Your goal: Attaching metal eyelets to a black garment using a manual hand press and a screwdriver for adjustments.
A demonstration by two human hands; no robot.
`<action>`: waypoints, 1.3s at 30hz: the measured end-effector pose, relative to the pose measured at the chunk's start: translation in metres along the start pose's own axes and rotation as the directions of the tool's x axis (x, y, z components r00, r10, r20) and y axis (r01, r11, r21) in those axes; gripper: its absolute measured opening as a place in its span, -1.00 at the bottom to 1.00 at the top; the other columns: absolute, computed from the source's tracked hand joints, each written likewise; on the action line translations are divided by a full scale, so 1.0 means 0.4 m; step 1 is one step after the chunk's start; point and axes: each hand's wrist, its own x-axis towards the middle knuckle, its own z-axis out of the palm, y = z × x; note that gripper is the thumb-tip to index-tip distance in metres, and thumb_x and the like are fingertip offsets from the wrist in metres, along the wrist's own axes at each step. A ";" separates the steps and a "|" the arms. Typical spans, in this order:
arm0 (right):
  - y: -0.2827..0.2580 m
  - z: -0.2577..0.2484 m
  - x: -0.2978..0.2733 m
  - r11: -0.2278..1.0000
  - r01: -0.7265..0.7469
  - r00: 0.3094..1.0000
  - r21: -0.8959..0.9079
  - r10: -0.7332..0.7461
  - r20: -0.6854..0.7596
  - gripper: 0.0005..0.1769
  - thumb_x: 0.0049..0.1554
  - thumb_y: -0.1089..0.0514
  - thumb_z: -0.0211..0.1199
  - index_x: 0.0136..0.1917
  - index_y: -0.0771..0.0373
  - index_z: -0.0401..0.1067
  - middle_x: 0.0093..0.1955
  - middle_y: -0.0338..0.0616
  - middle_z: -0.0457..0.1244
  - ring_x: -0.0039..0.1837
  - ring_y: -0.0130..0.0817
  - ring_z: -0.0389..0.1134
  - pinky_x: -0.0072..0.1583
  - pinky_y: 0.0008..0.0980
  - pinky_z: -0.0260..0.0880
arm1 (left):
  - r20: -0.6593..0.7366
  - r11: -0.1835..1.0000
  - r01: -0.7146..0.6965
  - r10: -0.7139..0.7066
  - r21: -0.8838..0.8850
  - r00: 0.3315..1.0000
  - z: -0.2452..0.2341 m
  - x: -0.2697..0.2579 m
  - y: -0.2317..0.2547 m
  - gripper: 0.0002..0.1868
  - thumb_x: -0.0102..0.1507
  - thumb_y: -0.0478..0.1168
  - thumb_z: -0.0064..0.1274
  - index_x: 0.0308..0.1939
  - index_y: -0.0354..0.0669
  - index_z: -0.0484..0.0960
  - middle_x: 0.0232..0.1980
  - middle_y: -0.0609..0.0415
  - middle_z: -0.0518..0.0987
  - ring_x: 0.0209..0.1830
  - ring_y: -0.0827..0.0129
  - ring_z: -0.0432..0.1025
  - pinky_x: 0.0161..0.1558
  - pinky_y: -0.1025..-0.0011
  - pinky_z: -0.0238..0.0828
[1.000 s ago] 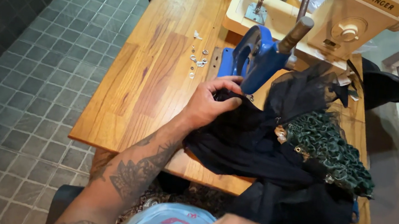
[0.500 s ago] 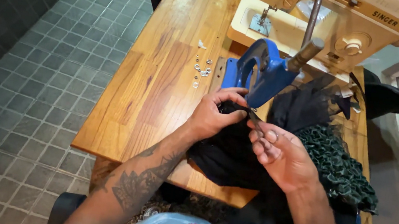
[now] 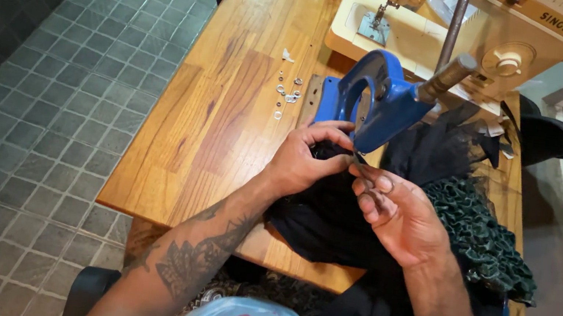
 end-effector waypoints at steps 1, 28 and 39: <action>-0.001 0.000 0.000 1.000 -0.002 1.000 -0.003 0.002 -0.002 -0.46 0.09 0.08 0.25 0.26 0.45 0.48 -0.06 0.15 0.40 -0.19 -0.34 0.45 -0.23 -0.58 0.44 | 0.001 1.000 0.000 0.000 -0.001 1.000 -0.001 -0.001 0.013 -0.78 0.16 -0.05 0.33 -0.14 0.11 0.73 0.17 0.09 0.64 0.33 0.23 0.44 0.52 -0.22 -0.41; 0.019 0.013 -0.013 0.970 0.219 0.973 -0.103 -0.210 0.091 -0.62 0.07 0.42 0.28 0.18 0.56 0.46 -0.12 0.31 0.37 -0.25 -0.01 0.50 -0.33 -0.33 0.53 | -0.027 0.998 -0.034 0.033 -0.051 0.999 0.006 -0.001 0.007 -0.80 0.14 -0.11 0.36 -0.19 0.00 0.73 -0.07 0.16 0.70 0.30 0.27 0.47 0.54 -0.20 -0.44; 0.052 -0.009 0.005 0.928 0.335 0.938 -0.161 -0.313 0.149 -0.54 0.06 0.46 0.28 0.25 0.59 0.39 -0.05 0.30 0.35 -0.24 -0.09 0.49 -0.34 -0.41 0.46 | -0.011 0.998 -0.031 0.030 -0.062 0.999 0.002 0.001 -0.007 -0.80 0.14 -0.13 0.35 -0.18 -0.01 0.73 -0.08 0.17 0.71 0.31 0.27 0.46 0.53 -0.23 -0.45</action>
